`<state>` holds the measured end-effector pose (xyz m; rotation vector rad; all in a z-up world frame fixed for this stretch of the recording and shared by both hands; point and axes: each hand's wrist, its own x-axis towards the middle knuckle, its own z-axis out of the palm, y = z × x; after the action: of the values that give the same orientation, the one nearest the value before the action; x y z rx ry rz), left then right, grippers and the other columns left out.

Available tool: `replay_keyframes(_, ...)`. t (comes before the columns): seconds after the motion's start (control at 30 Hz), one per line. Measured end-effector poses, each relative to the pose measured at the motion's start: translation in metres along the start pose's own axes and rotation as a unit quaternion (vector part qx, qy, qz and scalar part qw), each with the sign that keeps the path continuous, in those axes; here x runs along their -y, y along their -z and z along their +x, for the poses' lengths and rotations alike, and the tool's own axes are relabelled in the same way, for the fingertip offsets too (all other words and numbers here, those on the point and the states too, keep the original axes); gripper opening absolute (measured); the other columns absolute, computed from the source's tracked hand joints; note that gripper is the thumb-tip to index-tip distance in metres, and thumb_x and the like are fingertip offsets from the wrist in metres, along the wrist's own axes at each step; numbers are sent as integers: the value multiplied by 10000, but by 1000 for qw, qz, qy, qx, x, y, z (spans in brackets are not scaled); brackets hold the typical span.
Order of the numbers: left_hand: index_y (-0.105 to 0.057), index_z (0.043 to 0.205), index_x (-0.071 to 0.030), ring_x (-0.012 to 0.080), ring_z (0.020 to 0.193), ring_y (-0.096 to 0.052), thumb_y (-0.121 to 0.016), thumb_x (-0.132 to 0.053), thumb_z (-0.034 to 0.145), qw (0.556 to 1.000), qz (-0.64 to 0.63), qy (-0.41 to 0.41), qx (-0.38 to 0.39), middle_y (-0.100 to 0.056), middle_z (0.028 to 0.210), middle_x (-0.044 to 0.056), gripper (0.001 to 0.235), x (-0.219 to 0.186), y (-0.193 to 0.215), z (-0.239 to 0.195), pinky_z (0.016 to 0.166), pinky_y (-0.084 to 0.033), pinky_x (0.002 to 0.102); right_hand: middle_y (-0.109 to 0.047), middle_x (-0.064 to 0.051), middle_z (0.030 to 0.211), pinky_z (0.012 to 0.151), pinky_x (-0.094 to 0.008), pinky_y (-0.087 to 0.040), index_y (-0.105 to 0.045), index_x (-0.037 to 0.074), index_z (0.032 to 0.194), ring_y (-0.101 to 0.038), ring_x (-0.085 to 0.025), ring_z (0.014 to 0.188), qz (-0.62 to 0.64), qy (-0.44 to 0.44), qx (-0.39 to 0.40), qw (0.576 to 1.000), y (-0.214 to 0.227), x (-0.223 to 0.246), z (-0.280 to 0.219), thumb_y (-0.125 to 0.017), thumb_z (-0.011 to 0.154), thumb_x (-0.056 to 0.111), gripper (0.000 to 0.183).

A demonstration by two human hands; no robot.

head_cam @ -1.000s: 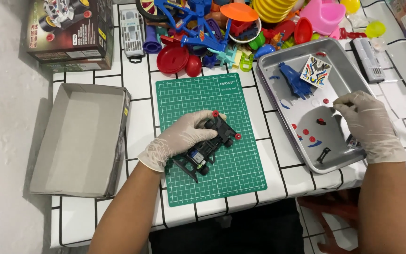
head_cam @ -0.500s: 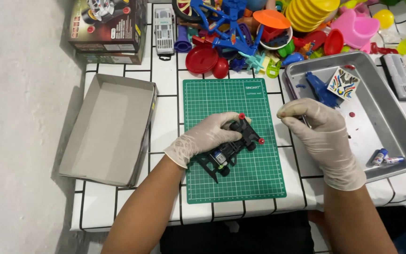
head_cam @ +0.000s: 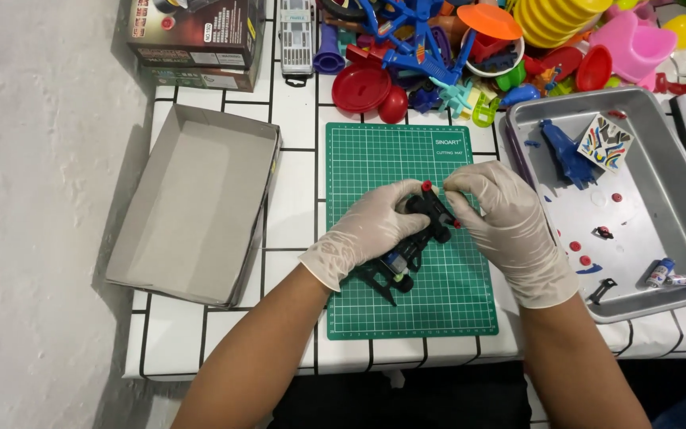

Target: The person assembles a small black toy vehicle chassis on a green cutting mat. They attach red wheels to the axles and use a blue screwdriver to tighten the screws, securing the wheels in place.

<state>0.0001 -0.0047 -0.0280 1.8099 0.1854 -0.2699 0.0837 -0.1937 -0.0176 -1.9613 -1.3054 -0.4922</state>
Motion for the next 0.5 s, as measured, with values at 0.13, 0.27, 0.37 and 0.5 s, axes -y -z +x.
replay_keyframes(0.13, -649, 1270, -314, 260, 1136, -711, -693, -343, 854, 998, 40, 39, -18, -761, 1088, 25, 419, -25, 1, -16, 1014, -537, 419, -706, -106, 921, 759, -436, -583, -725, 21, 970, -700, -335, 843, -16, 41, -12, 999, -7, 2, 3, -769, 939, -55, 93)
replay_keyframes(0.27, -634, 1271, -340, 258, 1153, -700, -659, -345, 863, 996, 58, 57, -42, -756, 1115, 14, 408, -35, -2, -24, 1012, -540, 421, -704, -87, 923, 761, -436, -576, -724, 36, 971, -695, -315, 835, -45, 62, -21, 997, -14, -2, 4, -775, 938, -29, 89)
replay_keyframes(0.37, -623, 1283, -343, 269, 1163, -696, -651, -354, 867, 994, 66, 66, -47, -753, 1140, 22, 417, -49, 0, -38, 1009, -539, 430, -704, -82, 925, 756, -436, -574, -722, 42, 971, -693, -312, 834, -57, 67, -25, 996, -17, -2, 4, -773, 945, -16, 82)
replay_keyframes(0.5, -613, 1299, -338, 283, 1182, -686, -641, -354, 874, 994, 70, 73, -50, -746, 1174, 36, 426, -55, 1, -44, 1015, -533, 443, -695, -96, 926, 754, -438, -571, -707, 20, 983, -684, -325, 825, -54, 82, -23, 995, -17, 5, 9, -748, 956, -35, 74)
